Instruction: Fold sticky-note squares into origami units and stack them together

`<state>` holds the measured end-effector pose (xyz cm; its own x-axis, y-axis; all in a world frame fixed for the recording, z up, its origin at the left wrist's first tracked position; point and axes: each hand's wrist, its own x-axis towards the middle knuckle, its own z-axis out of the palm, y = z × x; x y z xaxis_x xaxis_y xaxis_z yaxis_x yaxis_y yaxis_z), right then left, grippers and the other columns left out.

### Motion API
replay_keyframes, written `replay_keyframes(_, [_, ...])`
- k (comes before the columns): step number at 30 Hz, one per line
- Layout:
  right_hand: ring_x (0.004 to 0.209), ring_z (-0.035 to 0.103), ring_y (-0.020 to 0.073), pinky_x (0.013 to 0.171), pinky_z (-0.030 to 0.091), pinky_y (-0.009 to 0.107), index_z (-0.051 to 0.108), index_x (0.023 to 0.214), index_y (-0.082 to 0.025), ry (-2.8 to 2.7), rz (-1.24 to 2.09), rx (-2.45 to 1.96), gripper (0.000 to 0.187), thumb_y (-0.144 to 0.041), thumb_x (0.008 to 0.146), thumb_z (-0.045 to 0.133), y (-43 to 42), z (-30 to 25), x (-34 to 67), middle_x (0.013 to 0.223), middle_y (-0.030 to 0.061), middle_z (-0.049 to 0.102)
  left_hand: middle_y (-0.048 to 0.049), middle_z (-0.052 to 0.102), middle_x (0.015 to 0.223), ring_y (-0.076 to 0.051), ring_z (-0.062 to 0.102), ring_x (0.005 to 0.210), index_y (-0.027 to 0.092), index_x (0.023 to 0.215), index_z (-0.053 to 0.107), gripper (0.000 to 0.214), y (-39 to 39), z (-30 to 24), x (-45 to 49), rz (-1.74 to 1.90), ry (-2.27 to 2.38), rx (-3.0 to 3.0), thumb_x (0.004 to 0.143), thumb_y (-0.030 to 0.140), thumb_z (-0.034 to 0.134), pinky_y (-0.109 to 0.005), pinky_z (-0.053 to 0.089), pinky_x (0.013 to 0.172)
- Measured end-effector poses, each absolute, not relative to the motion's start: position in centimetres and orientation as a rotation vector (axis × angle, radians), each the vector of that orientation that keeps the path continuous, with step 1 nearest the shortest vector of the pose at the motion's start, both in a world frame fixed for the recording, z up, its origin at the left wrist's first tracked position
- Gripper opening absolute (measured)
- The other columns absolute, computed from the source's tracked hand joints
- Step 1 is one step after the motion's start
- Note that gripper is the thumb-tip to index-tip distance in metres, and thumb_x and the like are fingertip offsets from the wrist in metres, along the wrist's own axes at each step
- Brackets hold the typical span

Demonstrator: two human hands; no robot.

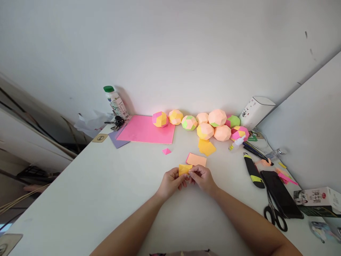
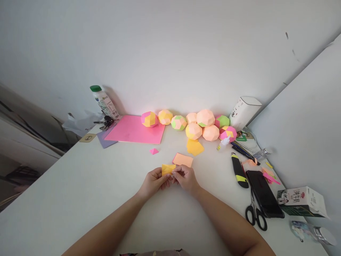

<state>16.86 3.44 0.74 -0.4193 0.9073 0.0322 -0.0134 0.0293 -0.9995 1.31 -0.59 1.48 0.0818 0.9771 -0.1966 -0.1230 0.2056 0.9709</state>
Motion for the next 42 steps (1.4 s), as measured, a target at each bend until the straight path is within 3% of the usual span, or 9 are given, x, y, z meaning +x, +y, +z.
replay_keyframes(10, [0.049,0.057,0.0121,0.048,0.047,0.026,0.052,0.074,-0.018,-1.507,1.536,-0.947,0.018,-0.033,0.075,0.062,3.4,1.2,16.9,0.059,-0.0009,0.059,-0.0005,0.064,0.06,-0.01,0.054,0.044,0.016,0.073,0.056,0.03,-0.5,1.4,1.2,1.092,1.146,0.964,0.071,0.045,0.064,-0.021,0.04,0.04])
replay_keyframes(15, [0.058,0.058,0.0128,0.051,0.047,0.025,0.045,0.086,-0.021,-1.457,1.554,-0.933,0.025,-0.033,0.075,0.063,3.5,0.9,16.9,0.072,-0.001,0.058,-0.0014,0.065,0.061,-0.011,0.055,0.045,0.016,0.076,0.056,0.032,-0.5,1.4,1.3,1.12,1.149,0.945,0.072,0.047,0.063,-0.021,0.04,0.041])
replay_keyframes(18, [0.061,0.057,0.0138,0.054,0.046,0.026,0.048,0.091,-0.02,-1.537,1.548,-0.927,0.022,-0.035,0.079,0.058,3.5,1.3,16.8,0.07,0.0003,0.058,-0.001,0.065,0.06,-0.011,0.055,0.045,0.017,0.077,0.055,0.031,-0.6,1.4,1.3,1.122,1.146,0.932,0.072,0.047,0.063,-0.021,0.04,0.041])
replay_keyframes(24, [0.059,0.053,0.0124,0.056,0.044,0.025,0.055,0.074,-0.018,-1.732,1.506,-0.884,0.02,-0.036,0.083,0.053,3.5,2.1,16.9,0.066,-0.0004,0.055,0.0009,0.063,0.057,-0.009,0.054,0.043,0.016,0.076,0.054,0.029,-0.5,1.2,1.2,1.135,1.113,0.945,0.074,0.045,0.062,-0.019,0.039,0.04])
replay_keyframes(42, [0.052,0.052,0.0104,0.051,0.044,0.023,0.054,0.066,-0.016,-1.691,1.54,-0.944,0.027,-0.038,0.081,0.057,3.6,1.6,17.1,0.06,-0.0015,0.054,-0.0001,0.064,0.059,-0.01,0.055,0.044,0.016,0.072,0.055,0.032,-0.7,1.5,1.3,1.068,1.182,1.017,0.075,0.048,0.058,-0.02,0.038,0.038])
